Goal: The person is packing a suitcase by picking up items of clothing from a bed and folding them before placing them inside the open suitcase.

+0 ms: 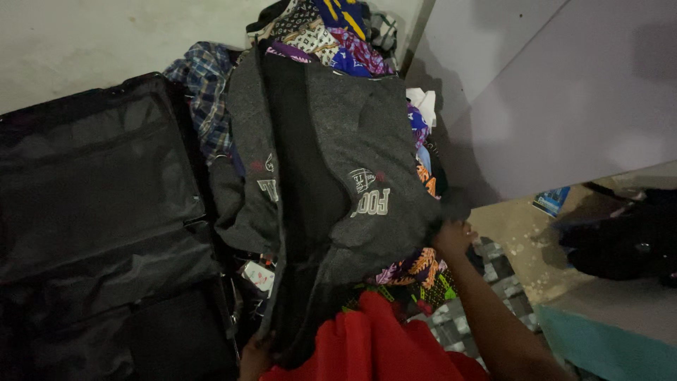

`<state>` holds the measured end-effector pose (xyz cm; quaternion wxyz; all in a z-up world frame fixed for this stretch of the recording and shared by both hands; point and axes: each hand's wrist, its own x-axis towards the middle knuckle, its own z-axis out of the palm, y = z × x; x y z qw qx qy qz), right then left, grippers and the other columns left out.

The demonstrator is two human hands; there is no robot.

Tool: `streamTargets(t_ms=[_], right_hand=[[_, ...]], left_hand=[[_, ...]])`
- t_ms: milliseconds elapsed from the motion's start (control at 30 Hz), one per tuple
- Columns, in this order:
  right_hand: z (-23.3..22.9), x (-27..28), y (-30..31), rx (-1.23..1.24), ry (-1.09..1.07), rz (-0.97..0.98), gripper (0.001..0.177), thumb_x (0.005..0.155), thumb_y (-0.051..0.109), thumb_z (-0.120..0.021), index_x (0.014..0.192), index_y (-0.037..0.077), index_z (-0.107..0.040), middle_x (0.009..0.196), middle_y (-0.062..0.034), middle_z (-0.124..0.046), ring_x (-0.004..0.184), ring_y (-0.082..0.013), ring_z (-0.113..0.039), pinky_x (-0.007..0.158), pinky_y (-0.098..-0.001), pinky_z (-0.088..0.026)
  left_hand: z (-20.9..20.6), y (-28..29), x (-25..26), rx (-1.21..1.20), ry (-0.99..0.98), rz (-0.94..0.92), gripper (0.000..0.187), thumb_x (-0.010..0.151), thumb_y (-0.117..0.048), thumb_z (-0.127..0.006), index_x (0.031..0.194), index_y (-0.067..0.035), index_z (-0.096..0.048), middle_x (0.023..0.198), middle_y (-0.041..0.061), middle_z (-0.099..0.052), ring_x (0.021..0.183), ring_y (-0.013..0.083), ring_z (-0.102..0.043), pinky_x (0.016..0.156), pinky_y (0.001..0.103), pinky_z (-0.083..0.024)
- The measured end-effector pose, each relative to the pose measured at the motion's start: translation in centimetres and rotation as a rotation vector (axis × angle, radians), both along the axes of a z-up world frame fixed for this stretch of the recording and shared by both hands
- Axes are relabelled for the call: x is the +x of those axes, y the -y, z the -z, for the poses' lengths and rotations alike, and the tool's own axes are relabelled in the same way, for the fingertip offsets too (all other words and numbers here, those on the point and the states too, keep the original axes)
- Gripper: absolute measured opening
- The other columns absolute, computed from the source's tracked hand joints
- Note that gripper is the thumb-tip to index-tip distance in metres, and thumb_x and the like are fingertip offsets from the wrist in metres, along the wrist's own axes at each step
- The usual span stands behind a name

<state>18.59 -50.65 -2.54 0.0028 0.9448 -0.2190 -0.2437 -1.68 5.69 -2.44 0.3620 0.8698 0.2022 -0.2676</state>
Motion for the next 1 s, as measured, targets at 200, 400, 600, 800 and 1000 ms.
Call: streamTargets(t_ms=[200,400,600,800,1000], right_hand=[[-0.1,11.8,-0.7,0.097,0.733,-0.014,0.034,0.086,0.032,-0.076,0.110,0.010,-0.073,0.111,-0.0206,-0.066,0.109,-0.0452,-0.060,0.084,-0.0646,-0.045],[0.1,26.8,-1.3,0.570,0.962,0.099,0.023,0.094,0.018,-0.072,0.108,0.000,-0.068,0.100,-0.0222,-0.070,0.095,-0.0394,-0.068,0.084,-0.0477,-0.052],[-1.3,35.0,-3.4,0.996,0.660,0.661,0.051,0.095,0.041,-0.079,0.121,-0.001,-0.069,0.123,-0.0225,-0.070,0.118,-0.0409,-0.064,0.090,-0.0445,-0.048],[-8.8,37.8,-5.0,1.058,0.590,0.748,0.067,0.091,0.043,-0.074,0.147,0.013,-0.052,0.149,-0.0147,-0.053,0.136,-0.0304,-0.051,0.109,-0.0482,-0.041],[-8.8,35.5,-6.2,0.690,0.690,0.625,0.066,0.089,0.038,-0.077,0.146,0.017,-0.051,0.147,-0.0135,-0.052,0.135,-0.0350,-0.051,0.109,-0.0551,-0.041]], left_hand=[[0.6,0.2,-0.4,0.182,0.334,0.382,0.076,0.059,-0.041,-0.085,0.128,-0.015,-0.067,0.125,0.025,-0.067,0.101,0.0467,-0.069,0.080,0.050,-0.057],[1.0,0.6,0.7,0.086,0.035,-0.004,0.073,0.062,-0.039,-0.084,0.128,-0.014,-0.065,0.124,0.024,-0.067,0.101,0.0461,-0.069,0.081,0.050,-0.057],[-0.1,1.3,2.9,0.067,-0.006,-0.001,0.070,0.065,-0.038,-0.082,0.129,-0.013,-0.064,0.123,0.024,-0.067,0.101,0.0455,-0.069,0.081,0.051,-0.056],[0.8,6.7,5.8,-0.008,-0.037,0.035,0.067,0.068,-0.036,-0.080,0.129,-0.012,-0.063,0.122,0.024,-0.067,0.101,0.0449,-0.069,0.081,0.051,-0.056],[2.0,11.8,5.9,-0.173,-0.055,0.113,0.064,0.072,-0.035,-0.078,0.129,-0.011,-0.062,0.121,0.024,-0.067,0.100,0.0444,-0.069,0.081,0.051,-0.056]])
